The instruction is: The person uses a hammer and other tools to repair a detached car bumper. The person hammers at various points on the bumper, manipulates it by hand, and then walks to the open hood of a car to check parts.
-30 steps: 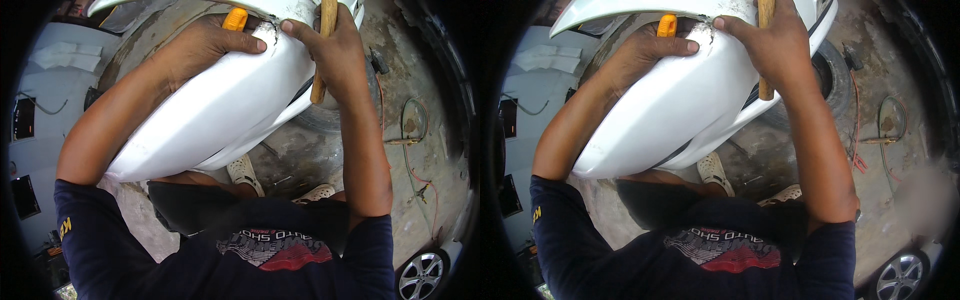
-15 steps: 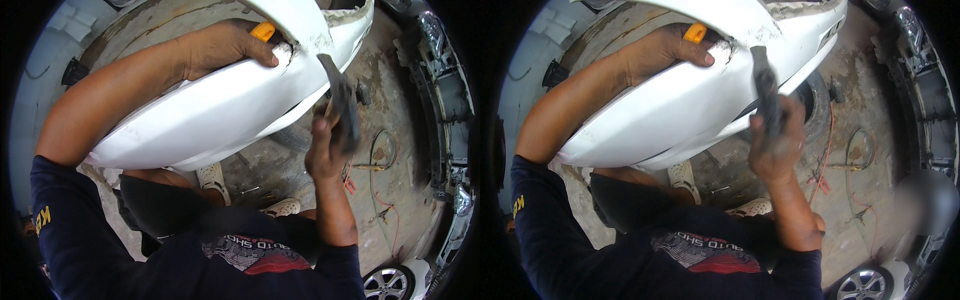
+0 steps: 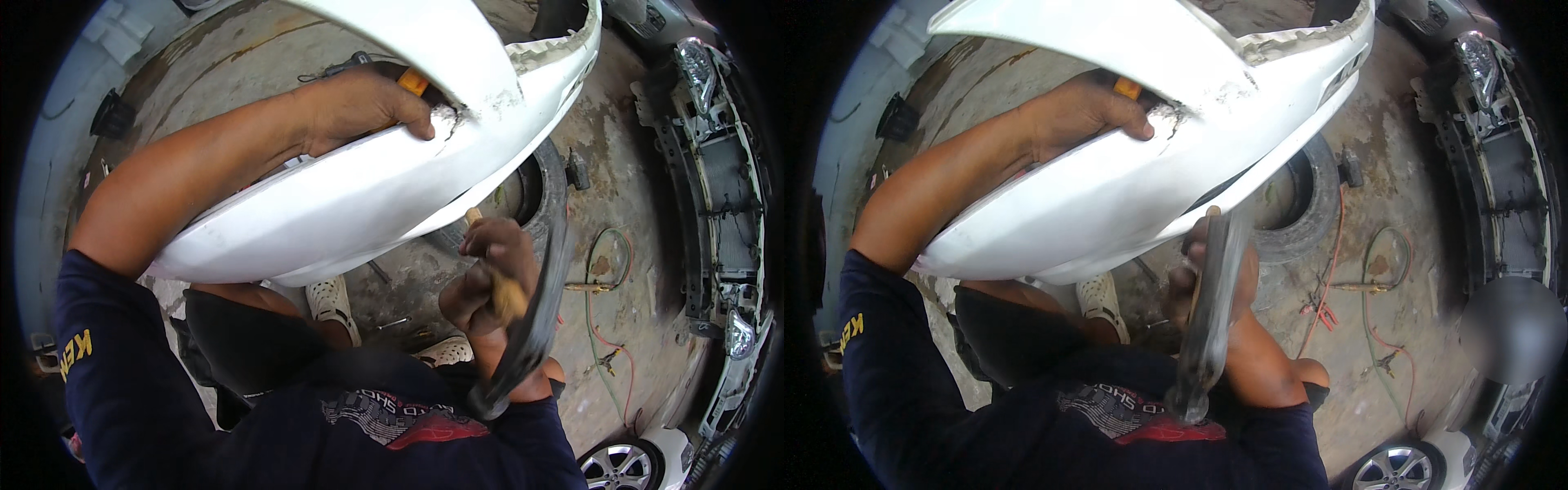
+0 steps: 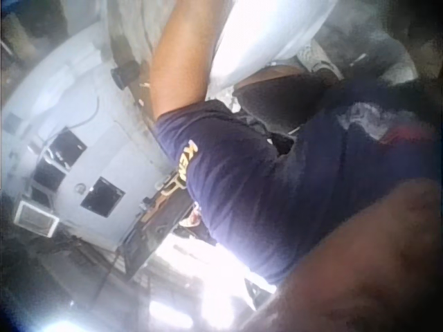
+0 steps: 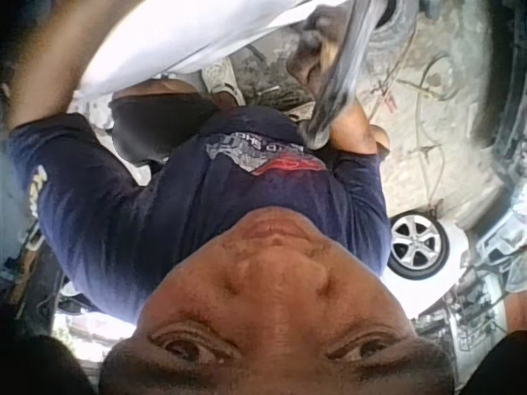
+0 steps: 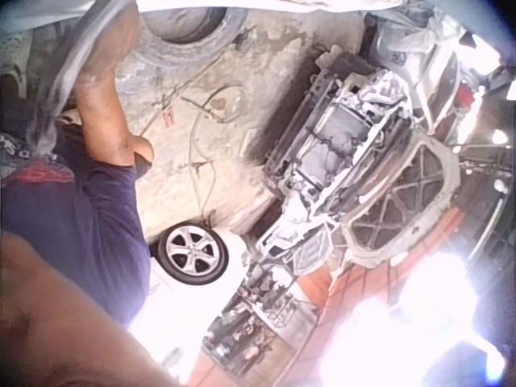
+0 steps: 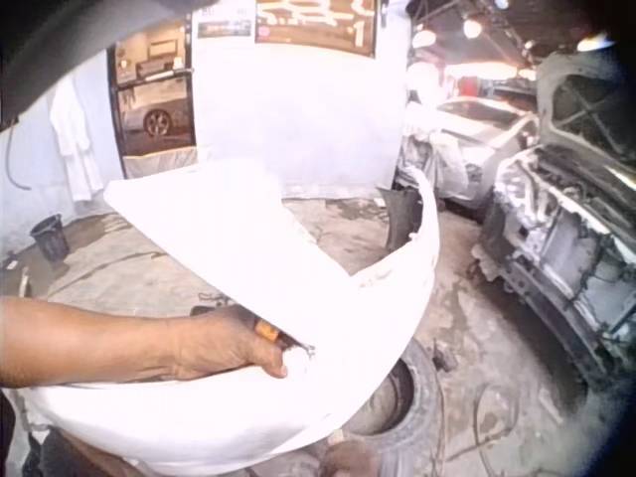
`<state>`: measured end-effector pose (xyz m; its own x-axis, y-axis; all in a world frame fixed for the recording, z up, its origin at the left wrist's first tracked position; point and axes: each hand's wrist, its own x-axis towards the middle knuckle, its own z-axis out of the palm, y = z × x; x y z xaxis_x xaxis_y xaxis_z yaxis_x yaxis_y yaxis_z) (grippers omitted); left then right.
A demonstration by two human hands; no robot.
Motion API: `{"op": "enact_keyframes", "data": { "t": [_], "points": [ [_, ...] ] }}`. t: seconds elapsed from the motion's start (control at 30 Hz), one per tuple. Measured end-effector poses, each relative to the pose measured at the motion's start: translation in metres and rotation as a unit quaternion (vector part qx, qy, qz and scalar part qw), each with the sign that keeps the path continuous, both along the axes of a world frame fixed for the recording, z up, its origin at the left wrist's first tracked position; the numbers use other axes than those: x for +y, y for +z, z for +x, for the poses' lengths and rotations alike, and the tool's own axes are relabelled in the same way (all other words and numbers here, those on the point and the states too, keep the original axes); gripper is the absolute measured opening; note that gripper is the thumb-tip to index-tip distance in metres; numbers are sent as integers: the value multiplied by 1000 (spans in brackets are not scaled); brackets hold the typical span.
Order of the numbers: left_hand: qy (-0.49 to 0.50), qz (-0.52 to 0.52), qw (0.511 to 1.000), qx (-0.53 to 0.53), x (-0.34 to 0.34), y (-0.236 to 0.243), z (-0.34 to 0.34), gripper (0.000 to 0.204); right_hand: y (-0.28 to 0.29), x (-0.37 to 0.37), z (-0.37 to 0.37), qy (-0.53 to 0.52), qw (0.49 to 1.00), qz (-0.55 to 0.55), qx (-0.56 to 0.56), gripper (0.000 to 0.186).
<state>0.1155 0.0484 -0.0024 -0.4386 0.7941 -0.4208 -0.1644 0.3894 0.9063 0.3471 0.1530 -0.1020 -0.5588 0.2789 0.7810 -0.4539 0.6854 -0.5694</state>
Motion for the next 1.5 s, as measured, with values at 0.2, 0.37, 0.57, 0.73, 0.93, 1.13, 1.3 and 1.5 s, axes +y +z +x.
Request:
{"op": "enact_keyframes", "data": {
  "t": [0.2, 0.37, 0.57, 0.73, 0.93, 1.13, 1.3, 1.5],
  "points": [
    [6, 7, 1000, -27, 1, -3, -2, 38, 12, 9, -33, -115, 983, 125, -72, 19],
    [48, 20, 999, -3, -15, -15, -2, 44, -6, 2, -13, 14, 998, 7, -67, 6],
    [-10, 62, 998, -15, 4, -12, -3, 47, -9, 7, -28, -57, 990, 15, -131, 30],
    [39, 23, 999, -5, -8, -22, -7, 46, -8, 3, -32, -35, 976, -7, -214, 30],
    [19, 59, 998, 12, -4, -24, 0, 45, -24, 9, -17, -7, 993, 65, -99, 42],
    [16, 49, 999, -1, -2, -22, -6, 56, -23, 21, -25, -107, 981, -93, -135, 25],
    [-19, 48, 998, 35, 0, -13, -7, 73, 30, 52, -43, -142, 977, -19, -161, 39],
    [-67, 30, 996, 49, -2, -8, -15, 83, 52, 60, -49, -62, 963, -156, -210, 37]
  ]
}}
